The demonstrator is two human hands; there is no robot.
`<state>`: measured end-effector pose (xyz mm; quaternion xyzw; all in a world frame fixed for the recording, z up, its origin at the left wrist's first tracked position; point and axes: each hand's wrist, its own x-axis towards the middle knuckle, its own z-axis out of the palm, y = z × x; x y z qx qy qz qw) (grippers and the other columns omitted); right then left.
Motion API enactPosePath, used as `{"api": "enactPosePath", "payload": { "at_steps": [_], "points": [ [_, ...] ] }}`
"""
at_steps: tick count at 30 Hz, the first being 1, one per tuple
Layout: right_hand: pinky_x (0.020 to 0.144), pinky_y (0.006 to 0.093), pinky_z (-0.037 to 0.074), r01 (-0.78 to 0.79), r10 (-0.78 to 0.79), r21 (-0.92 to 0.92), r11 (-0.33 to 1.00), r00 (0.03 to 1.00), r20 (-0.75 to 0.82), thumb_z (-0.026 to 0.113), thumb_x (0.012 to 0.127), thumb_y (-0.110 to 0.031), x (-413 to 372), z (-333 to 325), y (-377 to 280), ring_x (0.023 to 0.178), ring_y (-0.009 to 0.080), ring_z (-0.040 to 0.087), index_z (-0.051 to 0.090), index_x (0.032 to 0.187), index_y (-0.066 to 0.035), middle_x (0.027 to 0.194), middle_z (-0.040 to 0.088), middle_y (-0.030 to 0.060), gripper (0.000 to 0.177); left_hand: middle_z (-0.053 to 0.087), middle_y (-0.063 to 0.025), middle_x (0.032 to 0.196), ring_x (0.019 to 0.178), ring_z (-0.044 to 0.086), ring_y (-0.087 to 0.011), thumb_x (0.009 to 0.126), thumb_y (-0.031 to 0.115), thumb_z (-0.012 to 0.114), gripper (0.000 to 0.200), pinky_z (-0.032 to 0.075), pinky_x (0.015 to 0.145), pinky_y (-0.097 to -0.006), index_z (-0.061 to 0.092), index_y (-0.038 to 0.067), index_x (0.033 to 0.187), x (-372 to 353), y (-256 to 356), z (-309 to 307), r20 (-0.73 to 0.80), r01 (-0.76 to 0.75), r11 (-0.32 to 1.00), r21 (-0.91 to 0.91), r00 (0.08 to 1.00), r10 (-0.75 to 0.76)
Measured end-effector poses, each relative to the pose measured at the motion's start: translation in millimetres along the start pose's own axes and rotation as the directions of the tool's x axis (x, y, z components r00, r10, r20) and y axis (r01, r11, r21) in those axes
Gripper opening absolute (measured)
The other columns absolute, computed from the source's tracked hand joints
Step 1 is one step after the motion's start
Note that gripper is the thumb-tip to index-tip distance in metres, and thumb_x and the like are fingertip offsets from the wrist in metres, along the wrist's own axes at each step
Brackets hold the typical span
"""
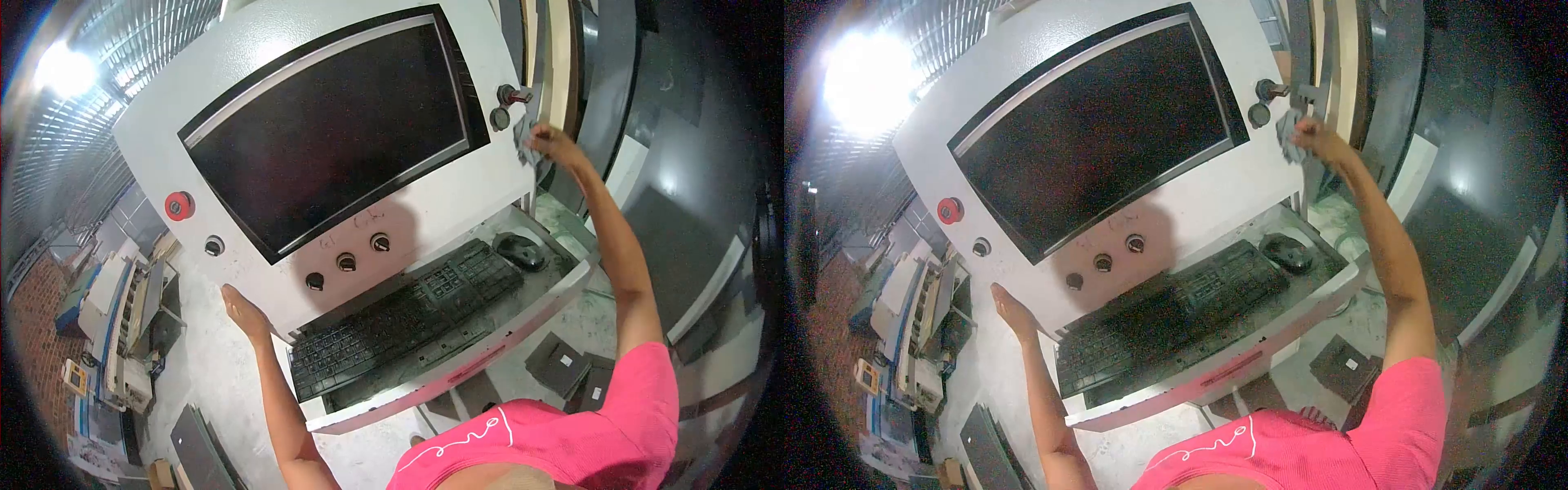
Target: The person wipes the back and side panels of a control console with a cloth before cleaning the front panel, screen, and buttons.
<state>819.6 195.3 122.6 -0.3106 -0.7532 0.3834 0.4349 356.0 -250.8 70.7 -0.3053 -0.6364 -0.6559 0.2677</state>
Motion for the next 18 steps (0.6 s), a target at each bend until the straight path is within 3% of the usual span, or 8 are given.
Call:
{"api": "enactPosePath", "payload": {
  "at_steps": [3,6,7,10,11,15,17,18],
  "points": [
    [0.056,0.0222,0.043,-0.157,0.158,0.085,0.984,0.987,-0.003,0.07,0.084,-0.016,-28.1,26.7,41.2,0.066,0.0066,0.05,0.049,0.088,-0.013,0.077,0.05,-0.0052,0.022,0.055,-0.0245,0.118,0.109,0.05,-0.0269,0.102,0.036,0.032,0.057,0.037,0.098,-0.0352,0.048,-0.017,0.116,-0.1,-1.6,-0.6,-0.003,-0.006,0.999,0.038,1.0,0.006],
    [0.056,0.0239,0.048,-0.096,0.084,0.162,0.982,0.993,0.077,0.069,0.084,-0.013,-39.7,38.0,52.5,0.068,0.0073,0.052,0.045,0.089,-0.012,0.078,0.049,-0.0044,0.025,0.054,-0.0259,0.118,0.108,0.05,-0.0279,0.102,0.035,0.031,0.058,0.036,0.098,-0.0358,0.047,-0.019,0.116,0.9,-1.6,-2.3,0.039,-0.032,0.999,-0.032,0.999,0.033],
    [0.058,0.0254,0.05,-0.129,0.118,0.094,0.987,0.986,0.116,0.068,0.084,-0.012,-41.3,39.6,50.4,0.069,0.0077,0.053,0.042,0.09,-0.012,0.079,0.048,-0.0034,0.026,0.054,-0.0265,0.12,0.11,0.05,-0.0287,0.102,0.035,0.031,0.058,0.036,0.099,-0.036,0.046,-0.019,0.117,0.3,2.2,-2.7,0.05,-0.016,0.999,-0.045,0.999,0.018],
    [0.058,0.0257,0.051,-0.161,0.16,0.015,0.987,0.985,0.059,0.068,0.084,-0.012,-37.4,43.4,40.1,0.067,0.0085,0.053,0.042,0.09,-0.012,0.077,0.049,-0.0024,0.026,0.051,-0.0276,0.125,0.114,0.048,-0.03,0.102,0.034,0.032,0.058,0.034,0.101,-0.0362,0.044,-0.019,0.12,-2.3,5.1,-1.0,0.037,-0.002,1.0,-0.021,0.999,0.003],
    [0.058,0.0266,0.052,-0.163,0.162,0.063,0.985,0.987,0.014,0.068,0.085,-0.012,-35.7,42.1,36.0,0.065,0.0099,0.055,0.043,0.089,-0.01,0.077,0.05,-0.0012,0.025,0.049,-0.028,0.128,0.117,0.047,-0.0305,0.102,0.035,0.032,0.059,0.033,0.102,-0.0362,0.043,-0.019,0.122,-2.8,4.3,-0.9,0.008,0.0,1.0,0.023,1.0,0.0],
    [0.058,0.0277,0.051,-0.069,0.092,0.142,0.987,0.983,-0.16,0.067,0.085,-0.012,-25.2,51.5,26.9,0.064,0.0109,0.057,0.044,0.091,-0.007,0.077,0.053,0.0015,0.024,0.046,-0.0281,0.132,0.123,0.044,-0.0306,0.102,0.036,0.033,0.06,0.031,0.105,-0.0354,0.04,-0.019,0.126,1.0,-14.1,-3.9,0.017,0.05,0.998,-0.036,0.999,-0.049],
    [0.057,0.0286,0.051,0.052,-0.062,-0.072,0.996,0.988,-0.138,0.066,0.086,-0.011,-29.9,65.6,16.2,0.065,0.0118,0.058,0.046,0.093,-0.003,0.078,0.056,0.0039,0.023,0.044,-0.0285,0.134,0.126,0.042,-0.0314,0.101,0.037,0.034,0.062,0.029,0.107,-0.0352,0.038,-0.019,0.128,0.2,-7.5,-3.4,0.051,0.067,0.996,-0.062,0.997,-0.064],
    [0.057,0.0294,0.05,0.089,-0.095,-0.059,0.994,0.99,-0.108,0.067,0.085,-0.01,-39.4,77.6,7.4,0.065,0.0134,0.059,0.047,0.097,-0.001,0.082,0.058,0.0076,0.024,0.044,-0.0285,0.134,0.126,0.042,-0.0314,0.101,0.037,0.034,0.062,0.029,0.107,-0.0352,0.038,-0.019,0.128,-0.3,-4.9,-3.0,0.05,0.069,0.996,-0.064,0.997,-0.066]
  ]
}}
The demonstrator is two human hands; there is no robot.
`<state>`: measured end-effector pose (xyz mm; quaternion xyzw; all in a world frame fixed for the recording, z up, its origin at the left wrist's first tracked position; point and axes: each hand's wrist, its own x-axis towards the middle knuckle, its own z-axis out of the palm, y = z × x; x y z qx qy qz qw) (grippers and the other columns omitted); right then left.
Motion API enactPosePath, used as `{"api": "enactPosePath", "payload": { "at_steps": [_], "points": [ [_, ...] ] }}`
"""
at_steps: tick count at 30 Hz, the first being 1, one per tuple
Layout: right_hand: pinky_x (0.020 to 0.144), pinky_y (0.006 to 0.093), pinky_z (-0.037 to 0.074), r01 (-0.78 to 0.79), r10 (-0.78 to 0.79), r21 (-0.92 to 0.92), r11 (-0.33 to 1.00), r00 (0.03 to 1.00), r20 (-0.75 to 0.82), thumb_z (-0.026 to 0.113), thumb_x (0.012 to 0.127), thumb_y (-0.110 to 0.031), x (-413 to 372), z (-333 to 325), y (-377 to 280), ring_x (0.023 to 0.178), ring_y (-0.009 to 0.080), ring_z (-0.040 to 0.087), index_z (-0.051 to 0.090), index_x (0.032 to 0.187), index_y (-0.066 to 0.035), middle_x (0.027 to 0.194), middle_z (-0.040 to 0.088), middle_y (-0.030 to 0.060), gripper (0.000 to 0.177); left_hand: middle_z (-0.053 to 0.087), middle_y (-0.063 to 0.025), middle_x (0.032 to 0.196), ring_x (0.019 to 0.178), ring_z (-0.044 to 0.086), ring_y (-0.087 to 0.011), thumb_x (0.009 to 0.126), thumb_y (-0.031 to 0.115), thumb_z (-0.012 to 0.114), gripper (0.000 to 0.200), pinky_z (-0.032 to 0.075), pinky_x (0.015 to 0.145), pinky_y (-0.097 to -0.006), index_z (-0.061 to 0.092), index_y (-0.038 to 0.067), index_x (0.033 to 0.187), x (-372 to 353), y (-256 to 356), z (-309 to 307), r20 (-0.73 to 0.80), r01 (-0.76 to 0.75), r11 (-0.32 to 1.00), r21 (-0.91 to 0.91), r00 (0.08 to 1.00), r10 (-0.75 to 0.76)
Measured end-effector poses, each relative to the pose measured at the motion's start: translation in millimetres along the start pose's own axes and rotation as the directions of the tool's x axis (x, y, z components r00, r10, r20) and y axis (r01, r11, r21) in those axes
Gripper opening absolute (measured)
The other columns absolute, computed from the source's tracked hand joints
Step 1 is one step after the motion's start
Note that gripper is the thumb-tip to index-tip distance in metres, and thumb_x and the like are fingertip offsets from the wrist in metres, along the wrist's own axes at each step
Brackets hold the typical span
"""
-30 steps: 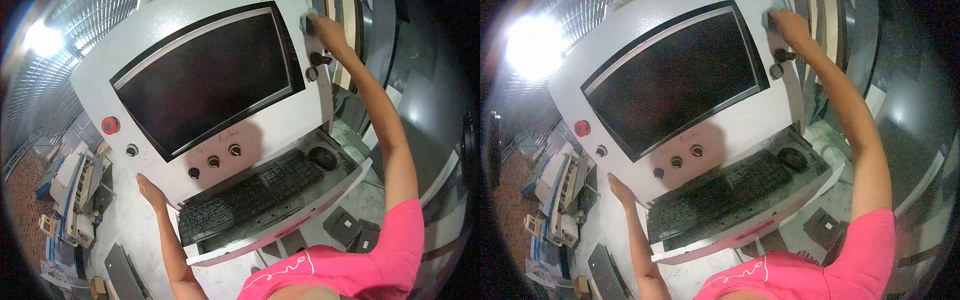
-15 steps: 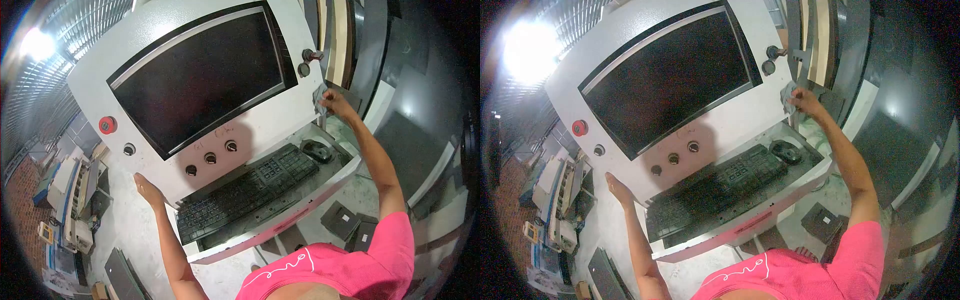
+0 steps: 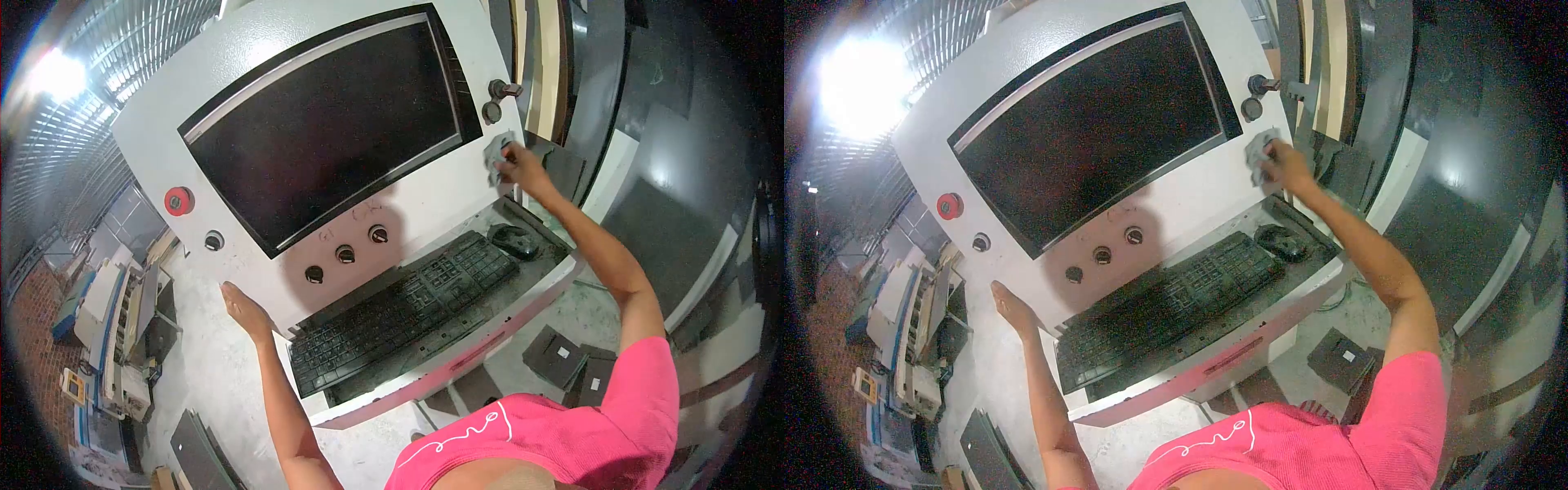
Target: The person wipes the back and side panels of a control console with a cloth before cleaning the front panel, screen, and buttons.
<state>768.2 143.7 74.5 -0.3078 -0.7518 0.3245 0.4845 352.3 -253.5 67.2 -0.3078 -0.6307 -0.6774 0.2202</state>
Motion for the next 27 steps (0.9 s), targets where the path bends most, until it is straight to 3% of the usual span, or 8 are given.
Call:
{"api": "enactPosePath", "payload": {
  "at_steps": [2,6,10,18,19,21,24,27],
  "points": [
    [0.071,0.0398,0.052,0.243,-0.249,-0.221,0.945,0.969,0.002,0.066,0.081,-0.01,-10.3,20.2,-17.6,0.086,0.0315,0.061,0.052,0.098,-0.003,0.091,0.057,0.0163,0.022,0.043,-0.0289,0.135,0.127,0.041,-0.0321,0.101,0.037,0.033,0.062,0.029,0.107,-0.0354,0.037,-0.019,0.129,-2.1,3.6,1.2,-0.029,-0.021,0.999,0.047,0.999,0.022],
    [0.076,0.0433,0.048,0.548,-0.616,-0.401,0.734,0.786,-0.054,0.061,0.083,-0.011,11.9,13.2,-96.5,0.09,0.0394,0.056,0.049,0.11,-0.008,0.099,0.051,0.0179,0.029,0.044,-0.029,0.134,0.125,0.043,-0.032,0.102,0.036,0.033,0.061,0.031,0.106,-0.0356,0.038,-0.019,0.128,-3.6,7.6,4.3,-0.081,-0.048,0.993,0.109,0.995,0.057],
    [0.071,0.0488,0.05,0.409,-0.76,-0.681,0.608,0.547,-0.35,0.06,0.083,-0.018,91.2,-27.9,-160.0,0.089,0.0393,0.06,0.05,0.115,-0.017,0.103,0.056,0.0147,0.033,0.051,-0.0282,0.126,0.118,0.048,-0.0309,0.102,0.035,0.032,0.058,0.034,0.102,-0.0352,0.043,-0.018,0.125,-2.5,6.7,0.9,-0.019,-0.067,0.998,0.014,0.998,0.068],
    [0.078,0.0494,0.049,0.306,-0.603,-0.861,0.407,0.798,-0.001,0.053,0.085,-0.014,142.1,-51.0,-113.0,0.094,0.0407,0.06,0.05,0.111,-0.011,0.107,0.058,0.0175,0.027,0.059,-0.0224,0.115,0.107,0.053,-0.0268,0.102,0.029,0.036,0.049,0.039,0.097,-0.0344,0.051,-0.016,0.117,-7.4,15.0,8.4,-0.093,-0.062,0.996,0.068,0.993,0.068],
    [0.081,0.0493,0.048,0.279,-0.387,-0.828,0.486,0.918,0.082,0.057,0.082,-0.015,125.4,-60.4,-132.4,0.097,0.0407,0.059,0.053,0.107,-0.008,0.106,0.06,0.0187,0.026,0.059,-0.0218,0.116,0.108,0.054,-0.0263,0.102,0.027,0.036,0.047,0.039,0.098,-0.0342,0.052,-0.015,0.117,-5.6,5.4,8.7,-0.137,-0.083,0.992,0.097,0.986,0.096],
    [0.08,0.0477,0.047,0.256,-0.456,-0.773,0.581,0.889,-0.048,0.062,0.079,-0.019,144.8,-75.7,-107.0,0.096,0.0407,0.059,0.057,0.101,-0.005,0.097,0.062,0.021,0.027,0.06,-0.0205,0.116,0.11,0.054,-0.0248,0.102,0.024,0.037,0.045,0.038,0.099,-0.0343,0.052,-0.015,0.117,-0.5,-19.8,3.6,-0.101,-0.181,0.946,0.269,0.972,0.214],
    [0.084,0.048,0.047,0.317,-0.587,-0.834,0.452,0.809,-0.01,0.057,0.082,-0.016,176.2,-85.9,-67.6,0.1,0.0398,0.058,0.05,0.116,-0.005,0.108,0.057,0.0218,0.036,0.053,-0.0243,0.128,0.122,0.048,-0.0307,0.101,0.027,0.036,0.047,0.034,0.105,-0.0371,0.051,-0.014,0.12,-6.3,19.2,3.3,-0.046,0.021,0.998,0.06,0.999,-0.018],
    [0.087,0.0461,0.046,0.264,-0.445,-0.775,0.574,0.895,-0.024,0.056,0.083,-0.005,136.8,-47.6,-125.7,0.104,0.0385,0.057,0.047,0.121,-0.005,0.115,0.054,0.0199,0.039,0.056,-0.0111,0.089,0.086,0.048,-0.0161,0.1,0.032,0.038,0.046,0.041,0.078,-0.0309,0.055,-0.011,0.108,-4.6,19.6,9.2,-0.12,-0.103,0.993,-0.051,0.988,0.096]
  ]
}}
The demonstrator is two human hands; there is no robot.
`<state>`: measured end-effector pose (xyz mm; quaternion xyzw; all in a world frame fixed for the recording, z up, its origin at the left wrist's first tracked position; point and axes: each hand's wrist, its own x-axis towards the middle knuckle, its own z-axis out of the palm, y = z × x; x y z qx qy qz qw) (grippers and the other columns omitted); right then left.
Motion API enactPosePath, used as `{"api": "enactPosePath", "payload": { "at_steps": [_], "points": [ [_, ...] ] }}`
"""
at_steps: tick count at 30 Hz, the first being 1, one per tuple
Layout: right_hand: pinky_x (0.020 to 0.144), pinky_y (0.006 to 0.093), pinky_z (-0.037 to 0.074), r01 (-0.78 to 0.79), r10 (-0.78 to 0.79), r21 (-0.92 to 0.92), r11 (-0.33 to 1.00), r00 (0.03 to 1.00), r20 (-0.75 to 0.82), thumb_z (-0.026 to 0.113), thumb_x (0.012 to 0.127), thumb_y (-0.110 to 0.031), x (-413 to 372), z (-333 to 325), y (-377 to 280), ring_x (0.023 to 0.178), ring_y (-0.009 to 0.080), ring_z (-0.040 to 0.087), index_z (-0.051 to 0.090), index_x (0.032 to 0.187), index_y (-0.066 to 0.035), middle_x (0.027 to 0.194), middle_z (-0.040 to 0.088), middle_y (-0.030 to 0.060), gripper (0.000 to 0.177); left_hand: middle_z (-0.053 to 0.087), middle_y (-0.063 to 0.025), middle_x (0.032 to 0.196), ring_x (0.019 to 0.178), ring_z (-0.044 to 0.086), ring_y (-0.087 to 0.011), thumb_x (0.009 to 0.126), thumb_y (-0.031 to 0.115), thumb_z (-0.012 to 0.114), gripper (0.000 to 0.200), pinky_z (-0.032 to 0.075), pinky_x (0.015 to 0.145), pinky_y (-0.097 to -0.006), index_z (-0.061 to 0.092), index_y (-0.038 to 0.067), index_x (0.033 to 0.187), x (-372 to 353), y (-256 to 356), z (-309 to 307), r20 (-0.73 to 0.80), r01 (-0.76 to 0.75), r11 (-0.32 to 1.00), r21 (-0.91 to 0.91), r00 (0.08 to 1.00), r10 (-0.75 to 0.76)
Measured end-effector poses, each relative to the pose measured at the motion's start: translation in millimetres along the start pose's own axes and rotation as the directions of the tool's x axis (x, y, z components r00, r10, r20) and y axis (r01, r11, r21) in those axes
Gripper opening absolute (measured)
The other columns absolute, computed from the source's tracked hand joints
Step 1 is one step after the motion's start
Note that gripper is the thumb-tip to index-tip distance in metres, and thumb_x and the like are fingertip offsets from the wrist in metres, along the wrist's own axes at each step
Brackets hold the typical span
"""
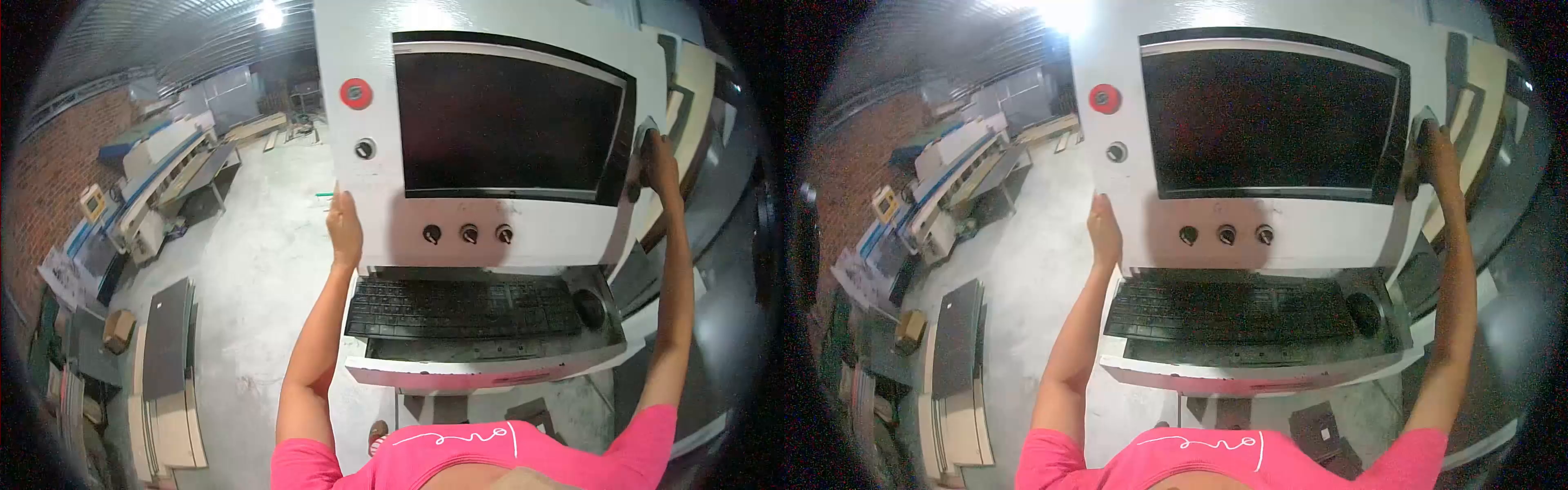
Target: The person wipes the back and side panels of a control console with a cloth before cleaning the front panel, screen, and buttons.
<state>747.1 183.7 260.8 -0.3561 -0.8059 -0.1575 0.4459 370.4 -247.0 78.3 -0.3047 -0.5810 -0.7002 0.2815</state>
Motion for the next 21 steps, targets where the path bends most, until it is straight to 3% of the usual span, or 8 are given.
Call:
{"api": "enactPosePath", "payload": {
  "at_steps": [3,5,8,9,12,14,16,21],
  "points": [
    [0.089,0.0408,0.046,0.256,-0.227,0.393,0.883,0.967,-0.119,0.057,0.084,-0.005,-3.6,-8.1,-47.4,0.105,0.0356,0.057,0.046,0.126,-0.004,0.115,0.055,0.0175,0.044,0.052,-0.0076,0.081,0.08,0.044,-0.0145,0.1,0.031,0.038,0.044,0.04,0.072,-0.031,0.055,-0.009,0.106,1.3,-5.3,0.0,-0.002,-0.03,0.999,0.026,1.0,0.03],
    [0.091,0.0383,0.045,0.325,-0.264,0.499,0.803,0.945,-0.191,0.06,0.084,-0.005,-4.4,-27.3,-106.7,0.107,0.0326,0.056,0.046,0.126,-0.003,0.115,0.056,0.0167,0.045,0.053,-0.0077,0.081,0.08,0.045,-0.0148,0.1,0.031,0.038,0.043,0.04,0.072,-0.0312,0.054,-0.009,0.108,3.3,-9.0,-4.1,0.044,-0.003,0.998,0.064,0.999,0.0],
    [0.089,0.0396,0.046,0.476,-0.318,0.533,0.699,0.875,-0.364,0.06,0.086,-0.011,-4.6,-63.3,-212.3,0.105,0.0322,0.058,0.049,0.123,-0.003,0.115,0.058,0.0162,0.039,0.059,-0.0177,0.113,0.103,0.053,-0.0203,0.1,0.029,0.037,0.047,0.041,0.09,-0.0311,0.045,-0.008,0.13,4.2,-6.9,-6.1,0.119,-0.05,0.999,-0.02,0.991,0.053],
    [0.087,0.0407,0.047,0.523,-0.38,0.398,0.754,0.841,-0.385,0.061,0.085,-0.012,3.6,-69.3,-240.4,0.103,0.032,0.059,0.05,0.119,-0.003,0.11,0.059,0.016,0.036,0.058,-0.0183,0.118,0.108,0.053,-0.0223,0.101,0.03,0.036,0.048,0.04,0.093,-0.0313,0.045,-0.007,0.13,5.0,-11.9,-5.4,0.114,-0.104,0.995,-0.002,0.988,0.103],
    [0.083,0.0438,0.046,0.676,-0.478,0.462,0.575,0.735,-0.481,0.062,0.082,-0.013,24.8,-93.6,-328.4,0.096,0.0353,0.058,0.054,0.109,-0.007,0.101,0.058,0.0149,0.029,0.054,-0.0198,0.125,0.116,0.05,-0.0248,0.101,0.035,0.035,0.052,0.037,0.098,-0.0316,0.043,-0.006,0.132,5.6,-2.8,-9.3,0.177,-0.051,0.998,-0.048,0.982,0.059],
    [0.081,0.0431,0.047,0.723,-0.493,0.375,0.58,0.678,-0.546,0.061,0.083,-0.015,42.4,-96.3,-378.1,0.094,0.0339,0.059,0.056,0.107,-0.008,0.099,0.059,0.014,0.026,0.051,-0.0216,0.129,0.12,0.049,-0.0335,0.1,0.03,0.038,0.047,0.036,0.101,-0.0363,0.043,-0.001,0.135,5.4,-0.4,-11.2,0.196,-0.056,0.984,-0.168,0.976,0.089],
    [0.071,0.0436,0.05,0.691,-0.483,0.354,0.63,0.706,-0.518,0.054,0.083,-0.011,48.5,-110.2,-422.2,0.082,0.0368,0.061,0.061,0.087,-0.003,0.091,0.06,0.0203,0.011,0.05,-0.0214,0.13,0.121,0.047,-0.0336,0.1,0.03,0.038,0.047,0.034,0.102,-0.0366,0.042,-0.001,0.135,7.8,-1.6,-13.9,0.202,-0.112,0.987,-0.113,0.97,0.134],
    [0.071,0.0425,0.05,0.667,-0.526,0.194,0.719,0.705,-0.475,0.059,0.082,-0.016,77.6,-90.6,-467.0,0.085,0.0349,0.062,0.061,0.093,-0.006,0.091,0.059,0.0189,0.016,0.046,-0.0213,0.133,0.126,0.042,-0.0341,0.1,0.03,0.037,0.047,0.031,0.105,-0.0379,0.041,0.001,0.137,11.4,-4.9,-25.1,0.302,-0.144,0.982,-0.119,0.937,0.174]
  ]
}}
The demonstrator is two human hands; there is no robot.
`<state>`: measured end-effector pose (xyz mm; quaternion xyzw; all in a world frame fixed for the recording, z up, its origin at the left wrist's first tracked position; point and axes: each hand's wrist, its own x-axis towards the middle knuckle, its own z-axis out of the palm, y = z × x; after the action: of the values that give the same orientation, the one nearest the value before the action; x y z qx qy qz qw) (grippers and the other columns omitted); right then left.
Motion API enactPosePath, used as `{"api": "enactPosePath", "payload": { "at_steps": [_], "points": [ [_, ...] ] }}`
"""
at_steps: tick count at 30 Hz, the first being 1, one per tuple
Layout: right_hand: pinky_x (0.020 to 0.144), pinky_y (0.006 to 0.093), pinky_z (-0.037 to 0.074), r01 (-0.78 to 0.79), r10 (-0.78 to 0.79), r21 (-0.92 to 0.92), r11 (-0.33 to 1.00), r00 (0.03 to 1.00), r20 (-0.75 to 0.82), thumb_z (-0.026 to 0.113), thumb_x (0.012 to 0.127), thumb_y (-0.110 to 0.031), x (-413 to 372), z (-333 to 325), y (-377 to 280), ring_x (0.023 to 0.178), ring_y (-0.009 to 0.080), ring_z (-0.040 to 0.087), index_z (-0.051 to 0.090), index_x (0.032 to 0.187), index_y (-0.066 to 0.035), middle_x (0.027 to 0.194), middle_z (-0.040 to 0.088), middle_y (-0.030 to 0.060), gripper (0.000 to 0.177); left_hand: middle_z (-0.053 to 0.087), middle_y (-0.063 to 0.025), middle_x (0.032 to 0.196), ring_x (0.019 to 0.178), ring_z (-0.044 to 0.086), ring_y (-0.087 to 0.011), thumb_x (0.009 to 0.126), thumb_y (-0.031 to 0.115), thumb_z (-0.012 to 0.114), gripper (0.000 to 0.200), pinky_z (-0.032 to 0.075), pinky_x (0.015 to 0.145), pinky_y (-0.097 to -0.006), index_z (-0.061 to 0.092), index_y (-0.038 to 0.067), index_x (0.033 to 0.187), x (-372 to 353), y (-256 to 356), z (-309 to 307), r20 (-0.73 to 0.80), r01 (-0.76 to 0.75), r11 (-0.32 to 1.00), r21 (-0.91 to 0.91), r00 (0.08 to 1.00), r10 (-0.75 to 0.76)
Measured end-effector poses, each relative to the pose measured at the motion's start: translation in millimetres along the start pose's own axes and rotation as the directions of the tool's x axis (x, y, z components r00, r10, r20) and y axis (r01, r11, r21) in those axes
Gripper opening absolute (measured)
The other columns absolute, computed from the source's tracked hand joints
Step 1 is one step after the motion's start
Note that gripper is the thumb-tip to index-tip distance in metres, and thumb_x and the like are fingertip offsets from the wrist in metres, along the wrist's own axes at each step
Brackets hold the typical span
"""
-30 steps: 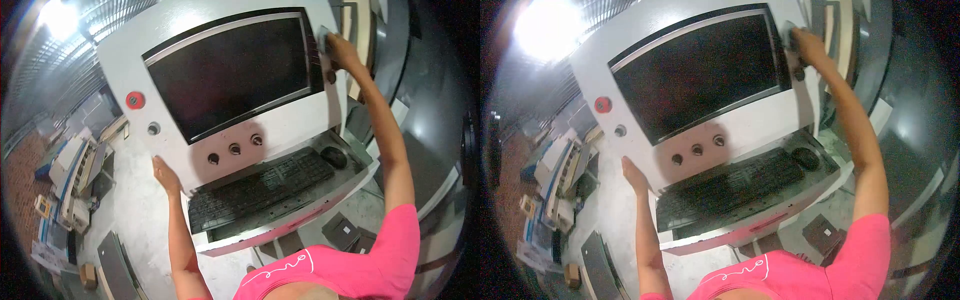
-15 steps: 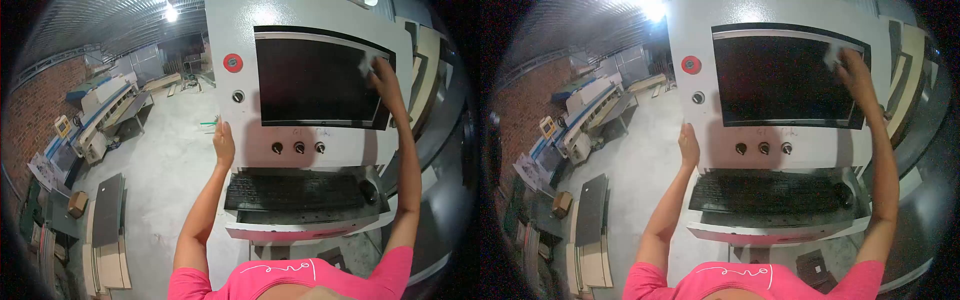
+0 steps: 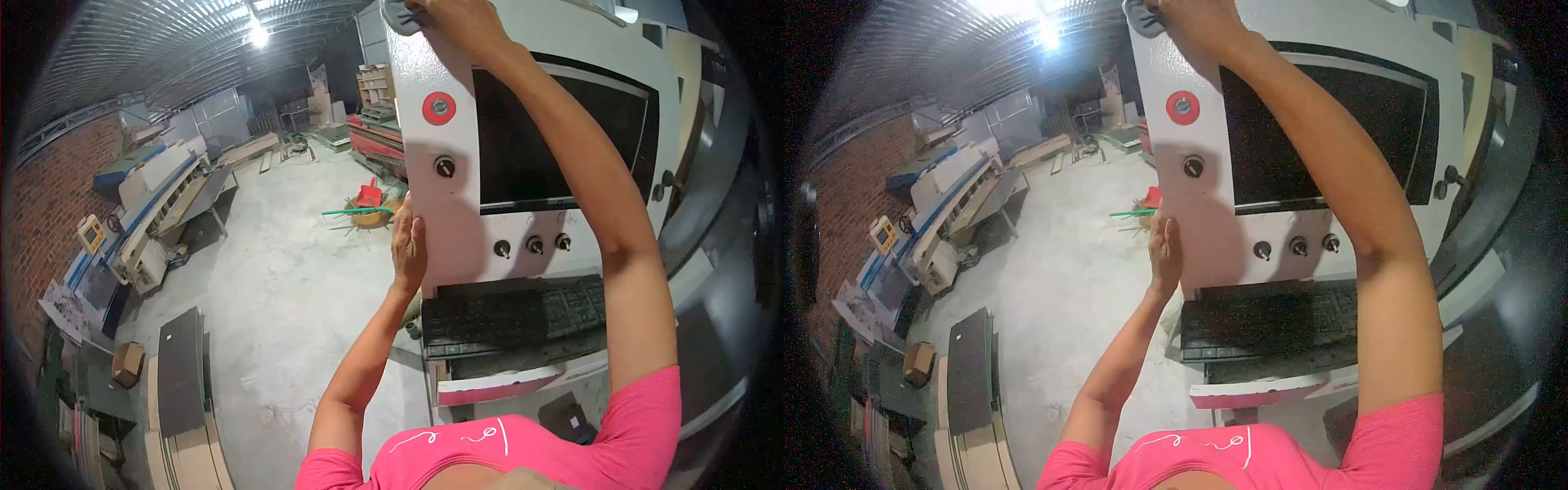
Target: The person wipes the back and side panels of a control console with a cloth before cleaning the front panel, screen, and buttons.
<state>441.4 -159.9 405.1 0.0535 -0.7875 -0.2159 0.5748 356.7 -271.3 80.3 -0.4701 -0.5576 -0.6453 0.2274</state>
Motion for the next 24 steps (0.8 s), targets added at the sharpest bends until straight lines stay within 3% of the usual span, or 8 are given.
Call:
{"api": "enactPosePath", "payload": {
  "at_steps": [2,4,6,10,12,14,20,24],
  "points": [
    [0.07,0.0428,0.05,-0.065,0.065,0.003,0.998,0.987,-0.146,0.059,0.08,-0.016,-10.5,1.8,-6.6,0.084,0.0344,0.062,0.061,0.093,-0.006,0.093,0.06,0.0173,0.016,0.045,-0.0215,0.134,0.127,0.041,-0.0344,0.1,0.031,0.037,0.048,0.03,0.106,-0.0388,0.041,0.001,0.137,-1.4,-7.6,-2.2,0.013,-0.021,1.0,-0.007,1.0,0.022],
    [0.071,0.0424,0.049,-0.023,0.02,-0.027,0.999,0.996,-0.092,0.056,0.081,-0.013,-32.2,10.3,2.3,0.085,0.0334,0.061,0.061,0.095,-0.007,0.093,0.062,0.0143,0.016,0.044,-0.0217,0.135,0.128,0.04,-0.0346,0.099,0.031,0.037,0.048,0.03,0.106,-0.0398,0.041,0.001,0.137,-1.9,-14.7,-2.2,0.019,-0.05,0.999,-0.022,0.999,0.05],
    [0.078,0.0422,0.048,-0.174,0.179,0.074,0.982,0.982,-0.061,0.061,0.084,-0.019,-63.5,11.0,-3.4,0.09,0.0329,0.061,0.059,0.104,-0.01,0.096,0.06,0.0131,0.022,0.042,-0.0219,0.137,0.13,0.037,-0.0352,0.099,0.033,0.038,0.05,0.028,0.107,-0.042,0.04,0.001,0.138,-3.3,-20.6,-0.7,-0.011,-0.095,0.993,0.064,0.995,0.095],
    [0.075,0.0419,0.049,-0.237,0.242,0.083,0.968,0.969,-0.05,0.062,0.084,-0.02,-111.1,5.5,-21.8,0.086,0.0333,0.061,0.061,0.102,-0.01,0.093,0.06,0.0129,0.021,0.039,-0.0189,0.14,0.132,0.034,-0.0319,0.1,0.035,0.035,0.052,0.025,0.109,-0.0393,0.038,0.001,0.139,-4.3,-21.1,5.2,-0.036,-0.081,0.996,0.042,0.996,0.083],
    [0.073,0.0423,0.048,-0.4,0.399,0.173,0.9,0.916,0.043,0.063,0.083,-0.019,-131.5,3.8,-33.2,0.085,0.0342,0.061,0.061,0.102,-0.009,0.093,0.06,0.0132,0.021,0.038,-0.0186,0.14,0.132,0.033,-0.0312,0.1,0.036,0.034,0.052,0.024,0.11,-0.0392,0.037,0.001,0.14,-4.2,-21.8,5.6,-0.053,-0.092,0.996,0.001,0.994,0.092],
    [0.073,0.0421,0.048,-0.387,0.389,0.176,0.905,0.921,0.021,0.064,0.082,-0.016,-150.0,3.5,-48.2,0.085,0.0342,0.061,0.06,0.101,-0.008,0.094,0.059,0.014,0.021,0.038,-0.0177,0.141,0.133,0.033,-0.031,0.101,0.034,0.035,0.051,0.023,0.11,-0.0386,0.037,0.001,0.14,-5.1,-24.4,6.8,-0.035,-0.079,0.996,-0.037,0.996,0.078],
    [0.072,0.0426,0.049,-0.562,0.51,0.106,0.82,0.803,0.308,0.063,0.08,-0.013,-201.5,-5.6,-109.1,0.084,0.0347,0.061,0.056,0.1,-0.01,0.096,0.059,0.012,0.021,0.036,-0.0219,0.141,0.132,0.033,-0.0352,0.098,0.027,0.038,0.049,0.023,0.11,-0.0412,0.037,0.0,0.139,-5.5,-27.5,7.9,-0.038,-0.047,0.995,-0.09,0.998,0.044],
    [0.072,0.0407,0.049,-0.449,0.378,0.032,0.893,0.786,0.489,0.064,0.075,-0.009,-256.4,1.1,-148.9,0.085,0.0302,0.062,0.058,0.093,-0.01,0.091,0.059,0.0108,0.019,0.036,-0.0215,0.141,0.132,0.033,-0.0345,0.099,0.029,0.036,0.049,0.023,0.11,-0.0407,0.037,-0.001,0.138,-5.2,-25.1,5.0,-0.021,-0.031,0.997,-0.068,0.999,0.029]
  ]
}}
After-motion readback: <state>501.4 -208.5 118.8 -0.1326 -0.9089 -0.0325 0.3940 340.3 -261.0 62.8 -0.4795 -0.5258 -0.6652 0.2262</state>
